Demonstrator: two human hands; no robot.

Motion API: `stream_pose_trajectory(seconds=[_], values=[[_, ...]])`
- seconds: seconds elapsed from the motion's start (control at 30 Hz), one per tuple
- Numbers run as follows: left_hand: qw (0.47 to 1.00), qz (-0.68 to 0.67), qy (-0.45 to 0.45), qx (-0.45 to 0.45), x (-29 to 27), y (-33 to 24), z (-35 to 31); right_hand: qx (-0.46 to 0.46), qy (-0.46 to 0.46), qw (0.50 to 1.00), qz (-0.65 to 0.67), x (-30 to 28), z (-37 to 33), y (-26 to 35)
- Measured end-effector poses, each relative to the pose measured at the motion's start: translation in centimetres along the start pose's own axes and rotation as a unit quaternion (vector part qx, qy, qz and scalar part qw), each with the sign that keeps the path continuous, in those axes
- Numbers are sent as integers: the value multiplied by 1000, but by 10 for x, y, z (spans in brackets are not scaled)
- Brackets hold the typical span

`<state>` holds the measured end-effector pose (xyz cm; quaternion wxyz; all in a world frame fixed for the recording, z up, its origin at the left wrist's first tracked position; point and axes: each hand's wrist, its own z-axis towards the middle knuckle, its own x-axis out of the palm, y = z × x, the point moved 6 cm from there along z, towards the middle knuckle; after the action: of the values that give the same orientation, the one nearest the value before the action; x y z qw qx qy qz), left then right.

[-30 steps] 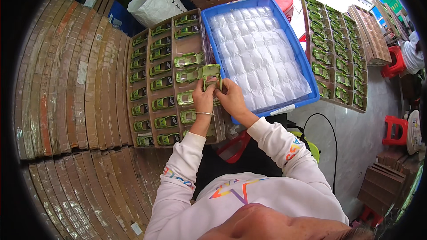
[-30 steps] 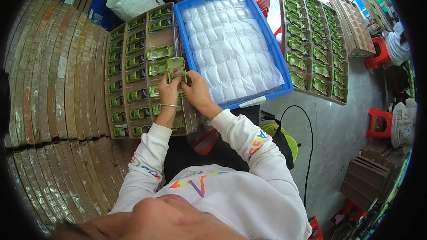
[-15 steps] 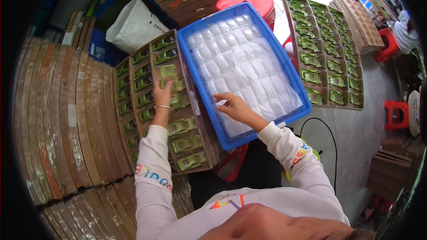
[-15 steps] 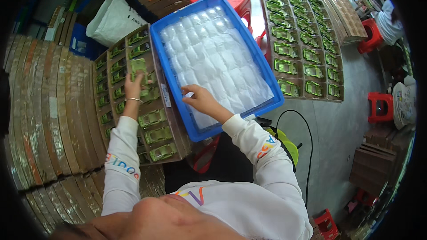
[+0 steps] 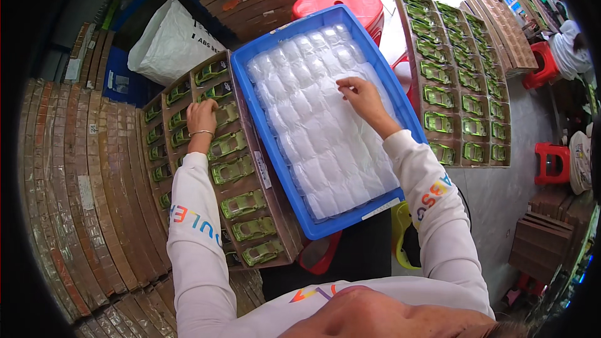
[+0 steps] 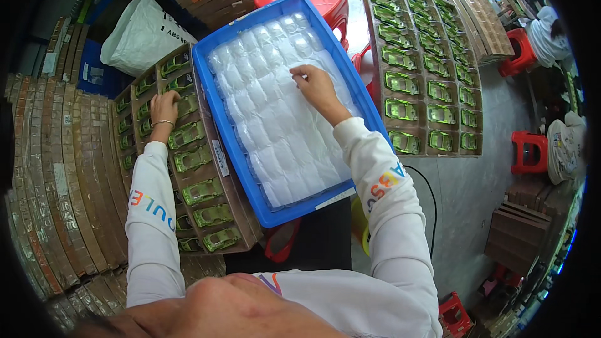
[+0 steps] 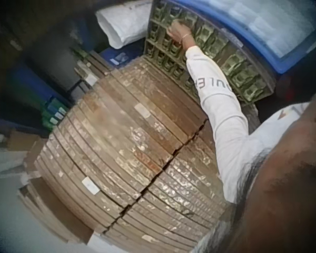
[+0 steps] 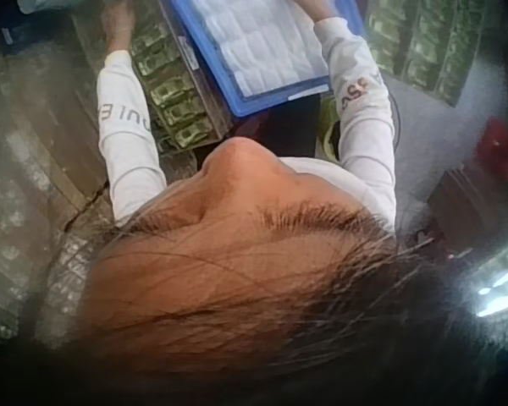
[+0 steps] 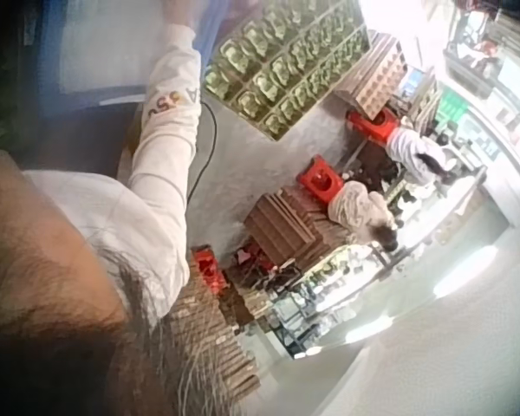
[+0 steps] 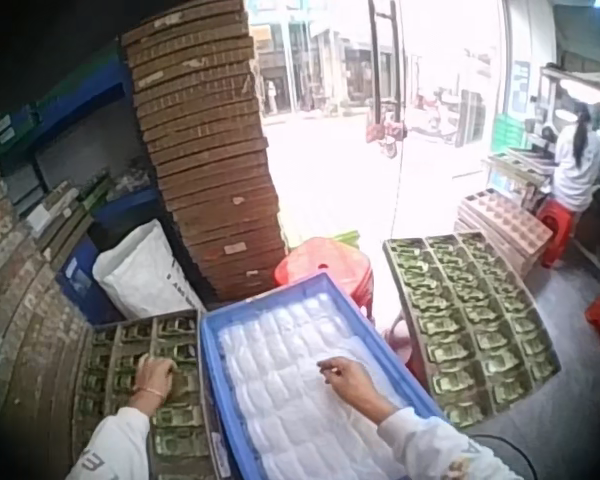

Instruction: The person assembles toy car frames by picking up plastic window inserts from a container, pressing them into the toy car bodies by hand, and placing the assembled frames back into the tray.

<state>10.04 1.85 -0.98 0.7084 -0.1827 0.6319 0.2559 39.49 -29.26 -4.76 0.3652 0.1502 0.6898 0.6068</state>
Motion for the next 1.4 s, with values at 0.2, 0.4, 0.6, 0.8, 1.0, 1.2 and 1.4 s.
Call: stream_pose_trajectory(seconds=[0.2,0.4,0.6,0.8,1.0,1.2,1.4], values=[[994,-34,-63,87,-11,-38,7,-38,-49,981,-184,32,42,25],[994,-106,8,8,3,0,32,-12,-70,944,-322,54,55,32],[996,-49,69,-6,35,10,65,-50,-103,976,-185,45,46,11],[998,-14,66,-4,32,26,67,-42,-156,987,-2,40,20,16],[1000,9,-22,-19,-3,5,55,53,-104,967,226,19,-35,8],[959,-171,-207,-95,-48,43,27,152,-85,878,445,16,-95,41],[620,-763,-158,-91,-55,19,-28,133,-7,911,391,26,-140,62]])
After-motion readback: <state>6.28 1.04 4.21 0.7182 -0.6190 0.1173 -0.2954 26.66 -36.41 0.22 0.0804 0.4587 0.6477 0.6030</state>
